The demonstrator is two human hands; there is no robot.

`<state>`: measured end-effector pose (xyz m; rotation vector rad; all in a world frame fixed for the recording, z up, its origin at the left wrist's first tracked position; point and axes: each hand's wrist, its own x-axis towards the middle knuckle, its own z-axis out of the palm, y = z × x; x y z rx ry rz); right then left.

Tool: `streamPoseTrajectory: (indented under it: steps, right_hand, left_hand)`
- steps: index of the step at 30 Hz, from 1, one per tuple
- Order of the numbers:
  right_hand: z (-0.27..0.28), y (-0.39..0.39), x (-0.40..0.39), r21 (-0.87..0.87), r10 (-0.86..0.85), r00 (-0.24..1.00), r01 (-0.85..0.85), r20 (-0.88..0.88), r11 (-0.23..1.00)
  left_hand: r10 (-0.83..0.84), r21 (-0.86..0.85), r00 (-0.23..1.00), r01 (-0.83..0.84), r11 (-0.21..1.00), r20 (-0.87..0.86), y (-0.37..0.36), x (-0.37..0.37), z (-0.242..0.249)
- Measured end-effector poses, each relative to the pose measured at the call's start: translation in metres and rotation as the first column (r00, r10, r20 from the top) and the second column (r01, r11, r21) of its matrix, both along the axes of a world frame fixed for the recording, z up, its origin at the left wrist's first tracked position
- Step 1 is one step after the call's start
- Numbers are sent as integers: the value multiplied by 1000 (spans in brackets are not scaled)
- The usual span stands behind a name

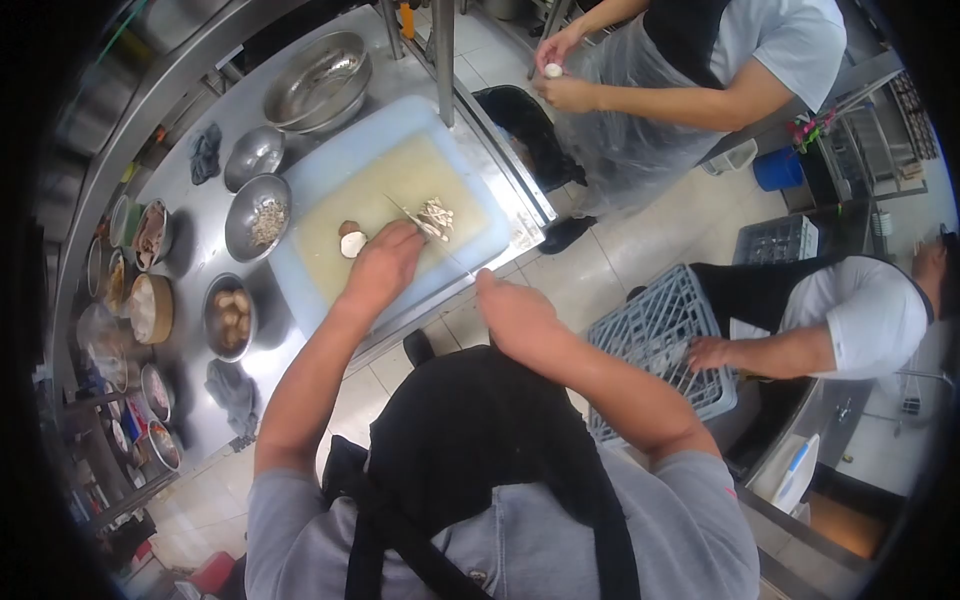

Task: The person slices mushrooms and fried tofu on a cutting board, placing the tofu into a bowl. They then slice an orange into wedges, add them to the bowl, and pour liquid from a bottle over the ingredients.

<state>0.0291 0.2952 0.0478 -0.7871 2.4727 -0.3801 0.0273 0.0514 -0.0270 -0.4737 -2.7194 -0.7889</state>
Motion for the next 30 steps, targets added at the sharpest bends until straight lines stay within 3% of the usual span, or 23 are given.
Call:
streamPoseTrajectory:
  steps: [2, 6, 8, 11, 12, 16, 22, 28, 30]
  right_hand:
    - [14, 7, 5, -22, 11, 1000, -11, 17, 1000]
    - [-10, 7, 3, -55, 33, 999, -34, -29, 998]
    - [-10, -2, 1, 4, 27, 997, -27, -78, 1000]
    - [17, 1, 9, 71, -7, 1000, 7, 0, 997]
    - [14, 3, 9, 109, 4, 1000, -4, 6, 994]
    - [-12, 0, 2, 7, 29, 998, -29, -64, 1000]
    - [4, 0, 7, 82, -6, 1000, 6, 1, 997]
    - [9, -5, 3, 34, 33, 998, -31, -61, 999]
    - [12, -3, 7, 122, -10, 1000, 7, 25, 992]
  left_hand:
    - [-8, -30, 1000, 7, 1000, -17, -1, 0, -4]
    - [38, -5, 998, -38, 999, -43, 6, 2, -6]
    - [29, -6, 997, -30, 1000, -73, 2, 0, -9]
    - [16, -4, 1000, -16, 1000, -14, 0, 1, -5]
    - [13, 33, 997, -10, 999, -76, 1, 3, -4]
    - [47, 12, 995, -46, 999, -92, 3, 2, -7]
    - [52, -13, 999, -52, 999, -13, 1, 2, -17]
    - [52, 58, 987, -44, 997, -150, -1, 0, -17]
    - [52, 40, 986, -46, 998, -157, -1, 2, -19]
